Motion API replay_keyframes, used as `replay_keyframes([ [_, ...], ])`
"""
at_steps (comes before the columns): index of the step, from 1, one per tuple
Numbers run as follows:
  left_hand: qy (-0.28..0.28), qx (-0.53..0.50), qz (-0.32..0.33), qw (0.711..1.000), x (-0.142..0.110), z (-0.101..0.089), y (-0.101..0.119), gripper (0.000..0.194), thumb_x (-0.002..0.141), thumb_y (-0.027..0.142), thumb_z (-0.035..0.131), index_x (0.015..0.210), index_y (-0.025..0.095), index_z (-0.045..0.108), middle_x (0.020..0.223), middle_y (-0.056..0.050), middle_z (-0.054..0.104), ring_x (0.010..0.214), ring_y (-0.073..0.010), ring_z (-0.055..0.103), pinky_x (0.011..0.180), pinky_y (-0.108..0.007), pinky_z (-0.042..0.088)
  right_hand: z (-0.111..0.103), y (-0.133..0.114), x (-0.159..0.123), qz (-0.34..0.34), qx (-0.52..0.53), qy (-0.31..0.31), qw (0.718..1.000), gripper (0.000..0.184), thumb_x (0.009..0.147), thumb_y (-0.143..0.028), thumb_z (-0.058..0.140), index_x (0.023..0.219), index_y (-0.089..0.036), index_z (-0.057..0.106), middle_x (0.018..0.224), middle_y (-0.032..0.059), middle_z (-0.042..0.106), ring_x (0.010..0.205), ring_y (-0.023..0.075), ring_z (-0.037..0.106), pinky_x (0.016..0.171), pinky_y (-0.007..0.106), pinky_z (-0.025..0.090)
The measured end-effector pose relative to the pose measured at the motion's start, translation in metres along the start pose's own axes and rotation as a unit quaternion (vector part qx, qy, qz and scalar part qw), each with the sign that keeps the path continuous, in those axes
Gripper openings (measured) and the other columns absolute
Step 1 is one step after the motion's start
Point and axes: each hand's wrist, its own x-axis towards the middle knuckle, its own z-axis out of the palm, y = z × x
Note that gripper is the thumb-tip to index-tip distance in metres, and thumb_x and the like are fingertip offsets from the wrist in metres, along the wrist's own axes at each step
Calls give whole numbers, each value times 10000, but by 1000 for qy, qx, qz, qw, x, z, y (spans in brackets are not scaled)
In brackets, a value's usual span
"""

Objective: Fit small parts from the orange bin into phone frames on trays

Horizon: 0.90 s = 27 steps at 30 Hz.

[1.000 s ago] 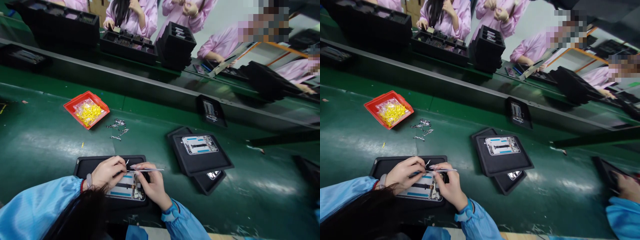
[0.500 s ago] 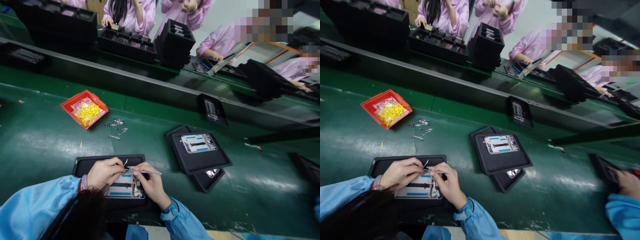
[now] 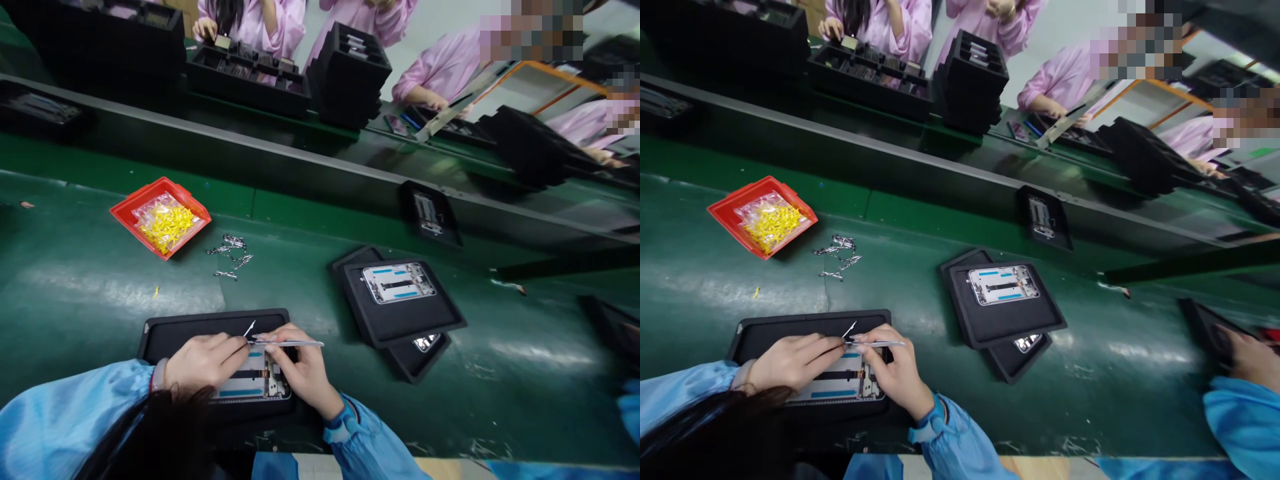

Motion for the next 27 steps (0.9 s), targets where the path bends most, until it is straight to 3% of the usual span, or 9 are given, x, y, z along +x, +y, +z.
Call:
replay_keyframes([
  [6, 38, 45, 26, 998, 6, -4, 5, 389, 929, 22, 235, 906, 118, 611, 825, -43, 689, 670, -117, 615, 547, -189, 478, 0, 1, -2, 1, 13, -2, 1000, 101, 849, -163, 602, 914, -240, 587, 800, 35, 719, 718, 178, 685, 622, 290, 555],
  [20, 12, 38, 13, 999, 6, -5, 5, 344, 907, 19, 274, 918, 126, 600, 840, -19, 695, 654, -112, 617, 481, -198, 456, -1, 1, -1, -14, 18, -10, 1000, 152, 856, -130, 581, 960, -239, 569, 846, 47, 708, 772, 176, 687, 669, 295, 569],
  [24, 8, 5, -25, 1000, 0, -3, 6, 322, 921, 43, 298, 935, 148, 602, 860, -14, 698, 668, -100, 621, 554, -176, 491, -2, 1, -2, -28, 6, -9, 1000, 122, 873, -164, 572, 971, -236, 562, 843, 54, 704, 767, 174, 688, 660, 290, 574],
  [27, -28, 9, -21, 999, -4, -2, 7, 327, 896, 23, 318, 1000, 148, 602, 924, -33, 694, 728, -116, 629, 606, -180, 513, -3, 1, -2, -49, -24, -22, 998, 89, 896, -191, 542, 971, -237, 559, 839, 62, 705, 759, 173, 690, 639, 280, 569],
])
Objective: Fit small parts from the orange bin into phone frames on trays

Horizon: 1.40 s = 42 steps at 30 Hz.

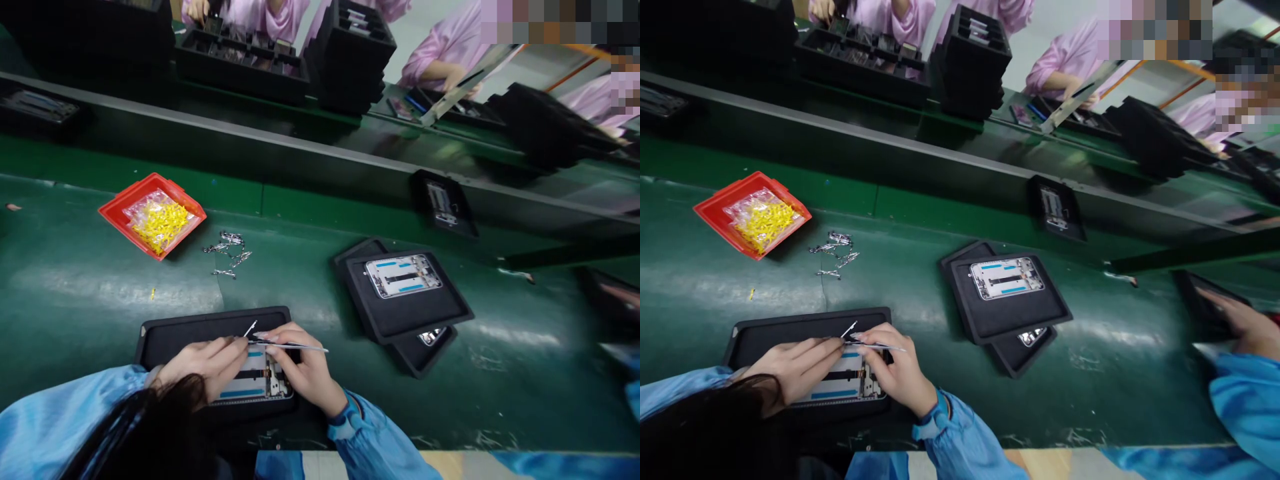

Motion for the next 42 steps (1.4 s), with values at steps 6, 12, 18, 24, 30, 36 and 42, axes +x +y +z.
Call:
replay_keyframes([
  [6, -4, -17, -17, 1000, 3, -2, 0, 366, 910, 43, 279, 900, 154, 627, 893, -22, 694, 574, -102, 582, 501, -187, 479, -3, -1, 0, -45, -76, -47, 995, 65, 917, -208, 513, 928, -225, 575, 859, 80, 718, 737, 163, 701, 577, 237, 537],
  [12, 13, -22, -32, 999, 7, -3, 1, 391, 910, 47, 255, 835, 156, 623, 858, -22, 685, 549, -103, 580, 475, -206, 459, -4, 1, 0, -49, -52, -38, 997, 129, 902, -180, 521, 1018, -233, 537, 887, 94, 703, 782, 182, 697, 614, 273, 556],
  [18, -2, -7, -20, 1000, 8, -3, 3, 372, 886, 30, 259, 878, 147, 612, 863, -50, 671, 566, -112, 589, 468, -199, 478, -2, 4, 0, -42, -37, -33, 998, 155, 893, -171, 536, 1031, -242, 550, 866, 81, 710, 767, 182, 694, 619, 271, 560],
  [24, 21, -17, -43, 999, 7, 1, 0, 337, 912, 86, 272, 848, 153, 596, 904, -63, 661, 589, -115, 628, 460, -187, 503, -2, 7, 1, -19, -21, -37, 999, 163, 884, -174, 554, 1023, -243, 604, 842, 65, 719, 740, 177, 687, 603, 255, 551],
  [30, 45, -49, -72, 995, 8, 1, -3, 315, 956, 185, 294, 813, 153, 573, 954, -74, 653, 683, -111, 663, 538, -172, 537, -3, 8, 3, -18, 0, -36, 999, 167, 875, -159, 555, 1013, -241, 604, 850, 62, 714, 766, 178, 677, 651, 278, 558],
  [36, 13, -65, -156, 986, 7, 5, -2, 287, 941, 261, 331, 906, 153, 595, 1015, -88, 629, 736, -131, 647, 520, -190, 534, 0, 11, 2, 3, -6, -29, 1000, 84, 890, -201, 544, 932, -229, 611, 823, 55, 708, 756, 178, 685, 666, 288, 565],
  [42, 27, -106, -155, 982, 13, 7, -3, 246, 897, 154, 411, 808, 183, 638, 962, -53, 618, 736, -134, 602, 686, -244, 531, -2, 18, 1, 62, 82, 103, 989, 127, 893, -313, 560, 989, -238, 521, 837, 35, 684, 772, 181, 698, 688, 327, 582],
])
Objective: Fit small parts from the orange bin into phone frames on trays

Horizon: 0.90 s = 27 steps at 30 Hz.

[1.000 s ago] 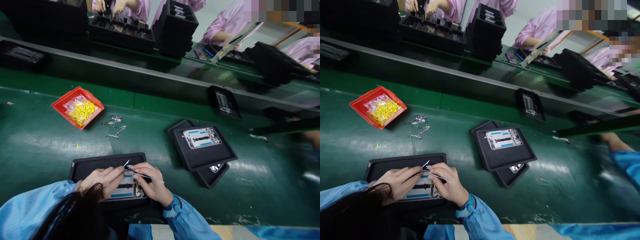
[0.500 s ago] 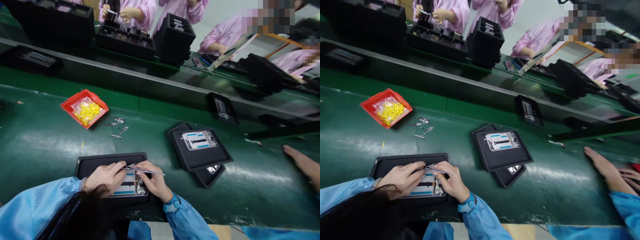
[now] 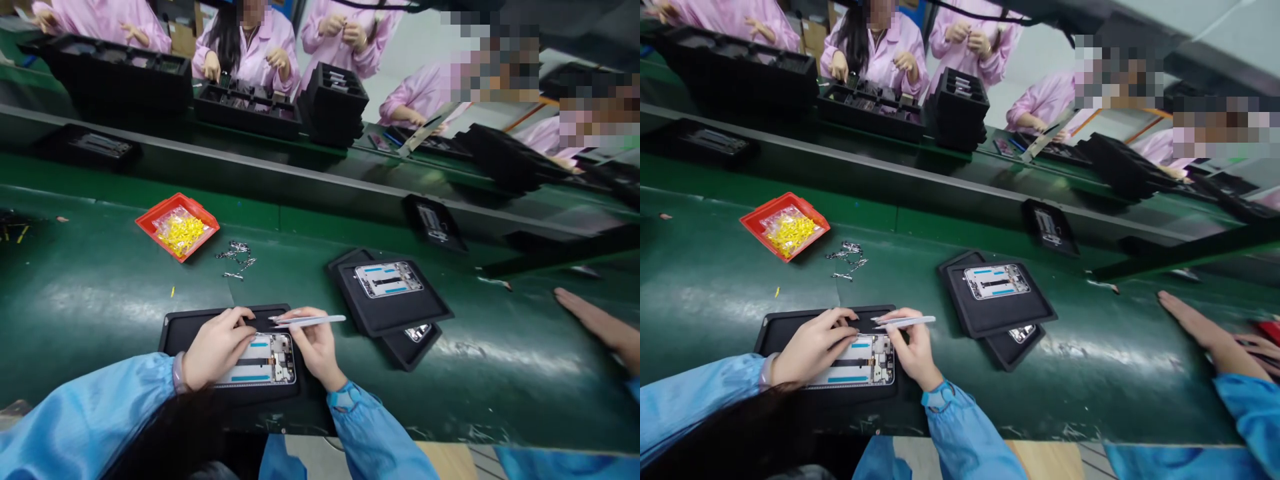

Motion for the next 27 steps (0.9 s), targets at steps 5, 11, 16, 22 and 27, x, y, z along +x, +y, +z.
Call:
replay_keyframes([
  [5, 15, 43, 45, 998, -1, -1, 6, 266, 884, 71, 345, 853, 140, 601, 892, -74, 605, 700, -155, 602, 618, -254, 527, -3, 0, 9, 20, 63, 91, 994, 171, 883, -344, 579, 986, -244, 486, 770, 7, 677, 708, 168, 700, 654, 322, 595],
  [11, 0, 34, 51, 998, -4, 2, 3, 289, 859, 8, 300, 950, 127, 547, 1049, -113, 562, 802, -149, 613, 732, -262, 545, -5, 0, 14, 30, 56, 93, 994, 221, 869, -384, 590, 986, -239, 469, 733, -1, 674, 660, 174, 697, 593, 314, 595],
  [16, -19, -12, 29, 999, 1, 1, 3, 255, 839, 10, 330, 894, 131, 548, 966, -95, 562, 781, -162, 606, 728, -267, 540, 0, -5, 8, 32, 65, 75, 995, 190, 882, -365, 579, 972, -242, 465, 719, 1, 679, 653, 173, 706, 567, 285, 600],
  [22, -10, -54, 6, 998, 3, 2, 0, 212, 887, 85, 358, 894, 127, 566, 1041, -115, 544, 785, -157, 625, 724, -255, 534, 11, -9, -8, -1, 43, 48, 998, 110, 912, -315, 537, 947, -246, 458, 738, 10, 670, 671, 172, 711, 578, 277, 598],
  [27, -13, -59, 7, 998, 5, 2, -1, 235, 885, 89, 343, 879, 123, 576, 997, -107, 548, 727, -152, 611, 694, -259, 539, 12, -1, -15, -56, -70, 13, 996, 40, 901, -228, 535, 934, -227, 512, 788, 40, 661, 734, 185, 710, 648, 305, 592],
])
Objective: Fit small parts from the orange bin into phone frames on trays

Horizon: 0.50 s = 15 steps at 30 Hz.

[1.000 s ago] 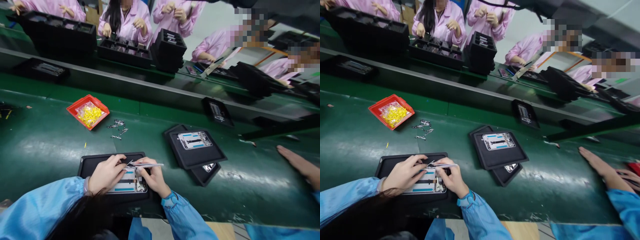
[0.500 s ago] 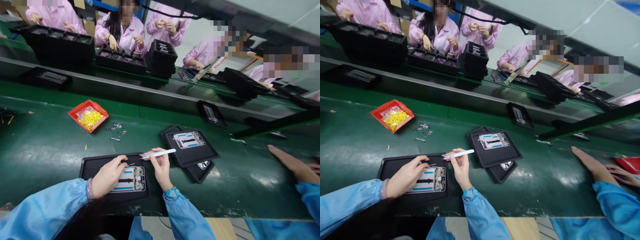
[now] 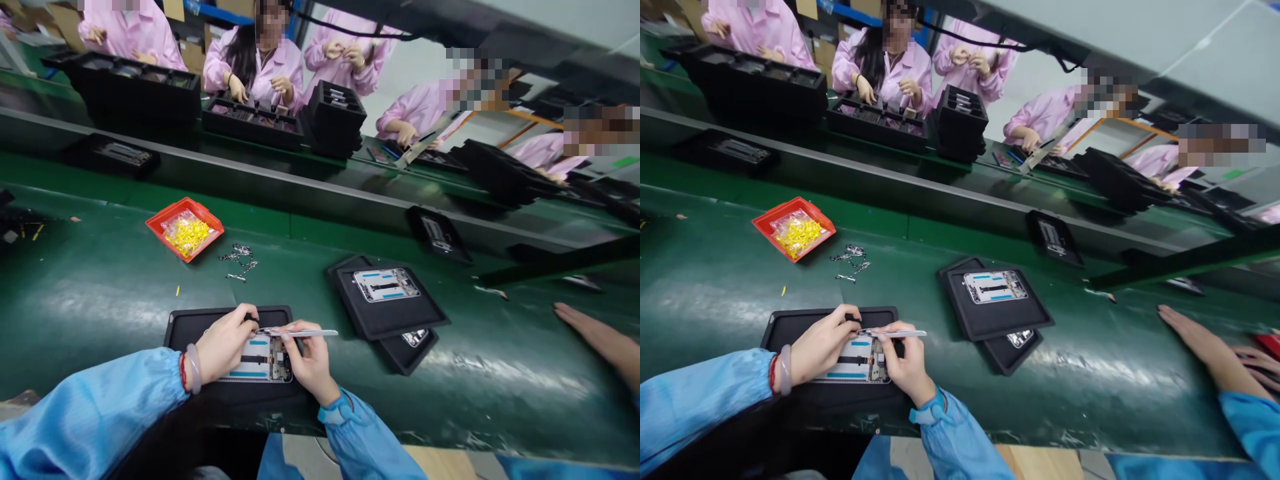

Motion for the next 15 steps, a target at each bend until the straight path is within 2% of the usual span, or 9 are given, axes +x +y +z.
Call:
replay_keyframes([
  [9, -4, -3, -5, 1000, -1, 1, -1, 230, 892, 106, 351, 909, 146, 577, 1008, -91, 544, 781, -151, 610, 724, -256, 537, 0, 1, 1, -31, -37, -6, 999, 101, 870, -157, 545, 941, -225, 520, 792, 42, 675, 736, 191, 706, 667, 314, 582],
  [15, -12, -13, -14, 1000, -1, 0, 1, 225, 865, 74, 360, 870, 141, 574, 942, -77, 531, 677, -133, 574, 653, -243, 528, 0, -4, 5, -59, -42, -18, 997, 108, 875, -149, 532, 946, -230, 520, 769, 43, 684, 704, 187, 699, 632, 310, 577],
])
